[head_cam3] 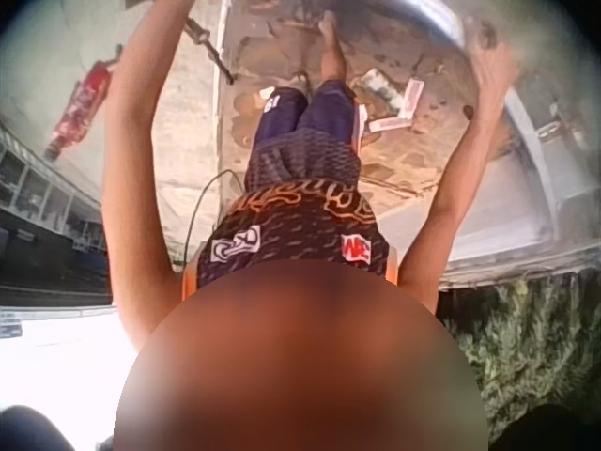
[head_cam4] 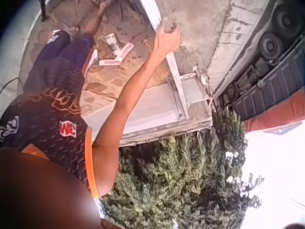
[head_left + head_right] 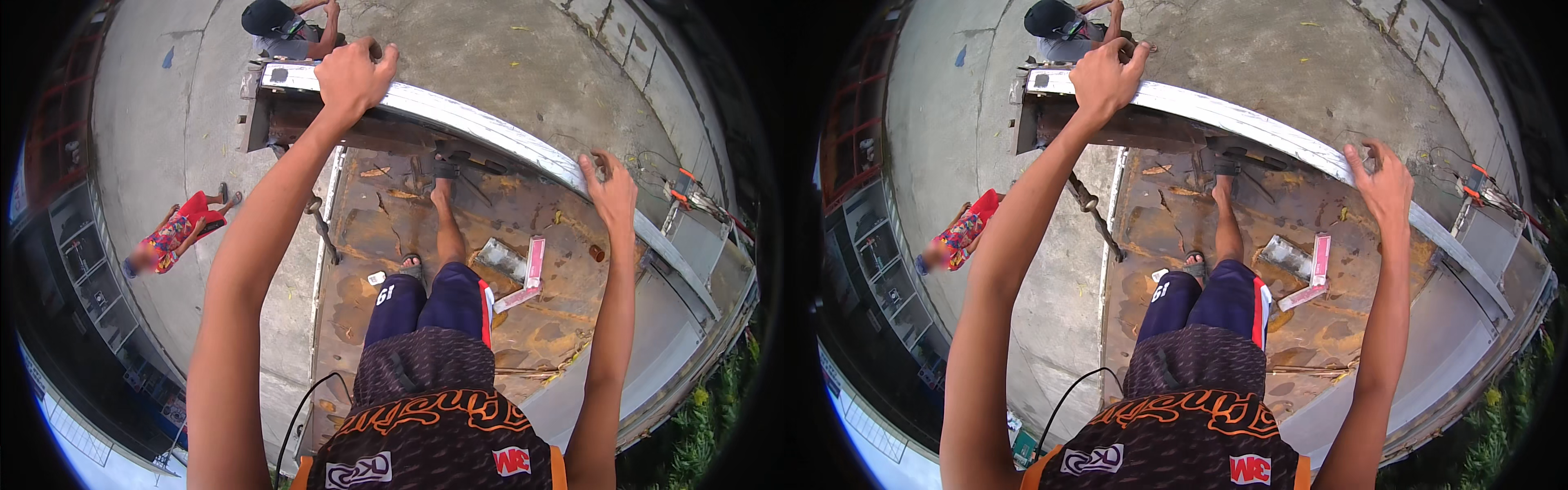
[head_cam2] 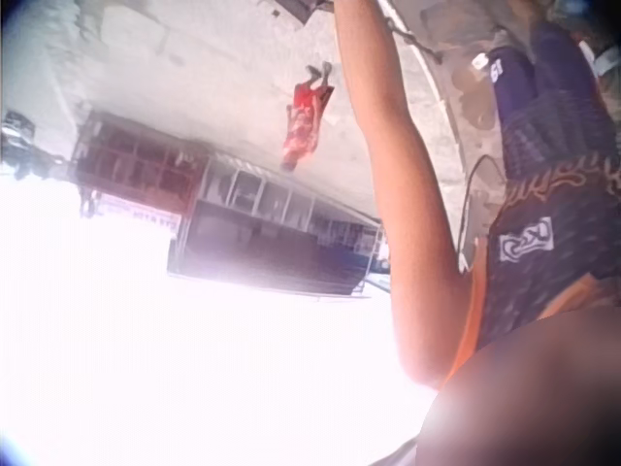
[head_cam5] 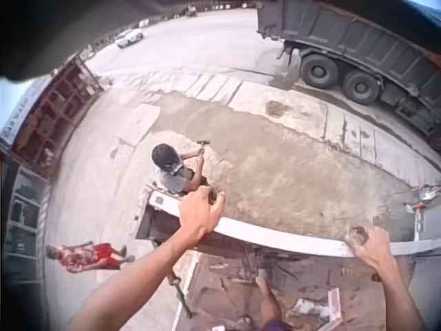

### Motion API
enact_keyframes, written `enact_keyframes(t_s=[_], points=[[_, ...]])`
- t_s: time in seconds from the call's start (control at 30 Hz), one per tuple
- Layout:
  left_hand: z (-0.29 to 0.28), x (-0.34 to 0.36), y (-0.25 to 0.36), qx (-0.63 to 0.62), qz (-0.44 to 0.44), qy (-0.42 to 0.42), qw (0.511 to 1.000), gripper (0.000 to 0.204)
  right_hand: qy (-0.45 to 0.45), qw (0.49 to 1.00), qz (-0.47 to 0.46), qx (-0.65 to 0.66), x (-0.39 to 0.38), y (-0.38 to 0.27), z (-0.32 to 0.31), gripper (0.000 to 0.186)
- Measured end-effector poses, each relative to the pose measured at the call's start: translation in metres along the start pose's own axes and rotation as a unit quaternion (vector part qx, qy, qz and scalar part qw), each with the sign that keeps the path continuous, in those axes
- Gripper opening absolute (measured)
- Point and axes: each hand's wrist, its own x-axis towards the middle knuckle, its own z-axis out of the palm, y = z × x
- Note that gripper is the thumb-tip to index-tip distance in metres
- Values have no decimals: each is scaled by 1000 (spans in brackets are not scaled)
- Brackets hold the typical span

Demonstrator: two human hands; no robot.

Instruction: The person holds a long metal frame on a truck bed while another person hammers it. The person repositions the frame multiple times and uses a hammer to tap it into place. The frame is adjusted and aligned with the truck bed structure.

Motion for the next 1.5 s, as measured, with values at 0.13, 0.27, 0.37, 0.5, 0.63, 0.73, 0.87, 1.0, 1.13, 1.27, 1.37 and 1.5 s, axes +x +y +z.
enact_keyframes(t_s=[0.13, 0.27, 0.37, 0.5, 0.63, 0.73, 0.87, 1.0, 1.13, 1.27, 1.37, 1.5], points=[[2, 3, -3, 8, -12, 29, 999, 49, 42, 997, 57, 2, -6, 72, 7, 71], [-2, 4, 0, -24, -29, 65, 997, 48, 80, 995, 52, -9, -2, 89, 18, 79], [-1, 8, 2, 26, -27, 57, 998, 52, 76, 996, 38, -16, -2, 87, 19, 80], [5, 18, -6, 15, -37, 65, 997, 52, 122, 992, 0, 4, -9, 77, 16, 76], [14, 26, -23, 166, 73, 100, 978, 52, 120, 991, 23, 47, -11, 68, 14, 70], [19, 32, -27, 43, 14, 142, 989, 52, 146, 989, -6, 36, -11, 68, 15, 70], [12, 35, -22, 9, -2, 84, 996, 50, 135, 989, 8, 64, -10, 71, 16, 71], [6, 28, -17, -24, 8, 81, 996, 47, 139, 989, -6, 52, -11, 69, 15, 72], [7, 29, -17, 50, 22, 92, 994, 44, 126, 990, 3, 56, -12, 65, 11, 71], [13, 34, -23, 7, 11, 102, 995, 44, 141, 988, 1, 60, -12, 65, 12, 71], [17, 36, -26, -10, 24, 132, 991, 44, 139, 989, 2, 57, -10, 67, 14, 71], [17, 37, -28, 1, 18, 114, 993, 44, 131, 990, 2, 55, -9, 68, 13, 70]])
